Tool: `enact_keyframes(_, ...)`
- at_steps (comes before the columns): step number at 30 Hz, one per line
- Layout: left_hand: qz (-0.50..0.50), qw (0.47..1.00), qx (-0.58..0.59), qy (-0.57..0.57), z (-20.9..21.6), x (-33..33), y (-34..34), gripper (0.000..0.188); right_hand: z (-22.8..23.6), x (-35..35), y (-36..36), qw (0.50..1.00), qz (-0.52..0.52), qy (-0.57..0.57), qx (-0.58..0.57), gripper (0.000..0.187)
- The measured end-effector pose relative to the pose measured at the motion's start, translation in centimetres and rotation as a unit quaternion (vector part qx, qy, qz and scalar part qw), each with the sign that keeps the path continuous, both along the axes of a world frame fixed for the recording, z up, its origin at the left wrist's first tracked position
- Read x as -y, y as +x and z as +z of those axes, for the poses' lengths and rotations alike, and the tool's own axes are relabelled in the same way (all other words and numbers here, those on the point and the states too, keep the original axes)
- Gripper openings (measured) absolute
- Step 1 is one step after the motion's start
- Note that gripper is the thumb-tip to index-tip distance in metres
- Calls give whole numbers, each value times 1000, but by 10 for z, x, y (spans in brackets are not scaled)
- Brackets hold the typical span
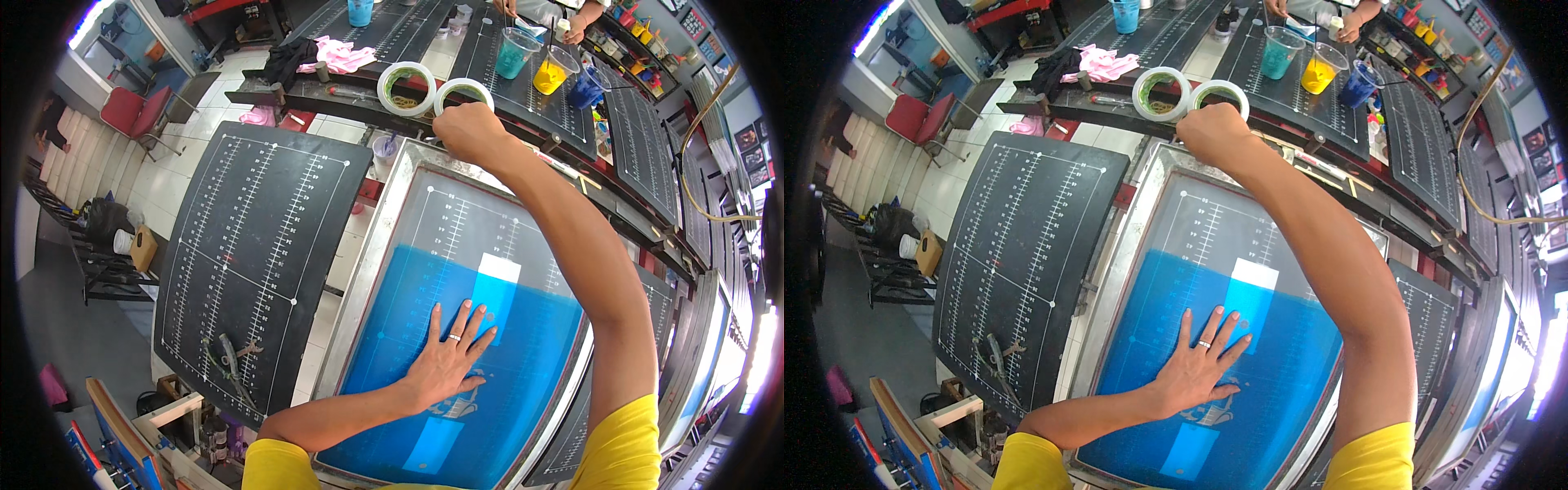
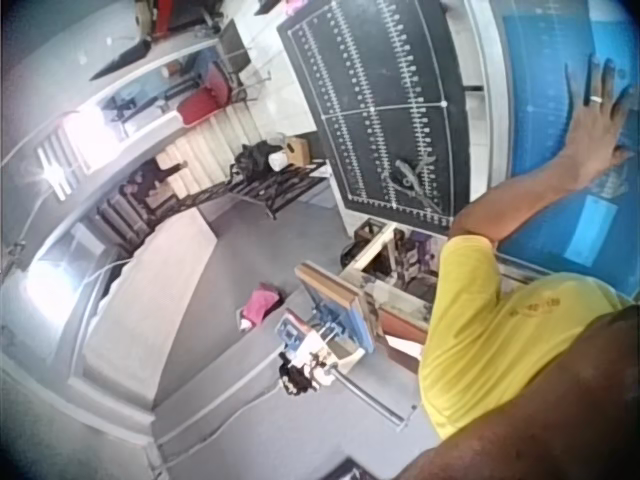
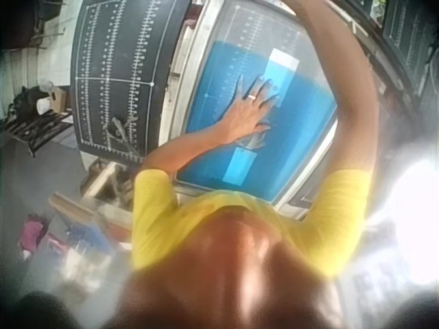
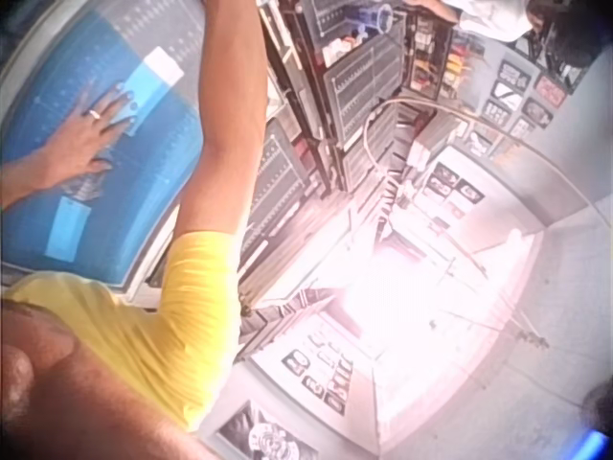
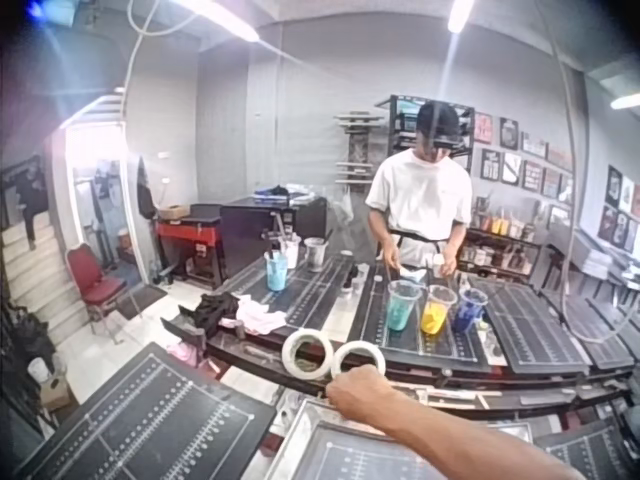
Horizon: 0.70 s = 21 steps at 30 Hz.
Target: The person aligns and secures a screen printing frame on a workbench, using a wrench to tighten bolts and applying tape to the edges of the frame.
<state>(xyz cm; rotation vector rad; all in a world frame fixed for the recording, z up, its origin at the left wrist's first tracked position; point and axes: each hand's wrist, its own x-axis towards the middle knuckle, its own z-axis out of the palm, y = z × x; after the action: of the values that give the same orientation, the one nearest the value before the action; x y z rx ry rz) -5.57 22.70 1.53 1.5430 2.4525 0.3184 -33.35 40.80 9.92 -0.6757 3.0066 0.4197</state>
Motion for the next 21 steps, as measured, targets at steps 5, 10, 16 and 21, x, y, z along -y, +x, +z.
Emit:
enact_keyframes(5, 0, 1000, 3, 2, -1, -1, 1, 86, -5, -6, -12, 999, -23, -38, -29, 14)
enact_keyframes(10, 1, 1000, 12, 0, -2, 0, 2, 86, -7, -1, -16, 998, -22, -51, -41, 14)
enact_keyframes(16, 0, 1000, 10, -2, 0, 2, 1, 85, 5, -17, 21, 960, -109, -249, -71, 18)
enact_keyframes(21, 3, 1000, 10, -6, 7, -5, 1, 85, 8, -67, 112, 927, -178, -327, -49, 26)
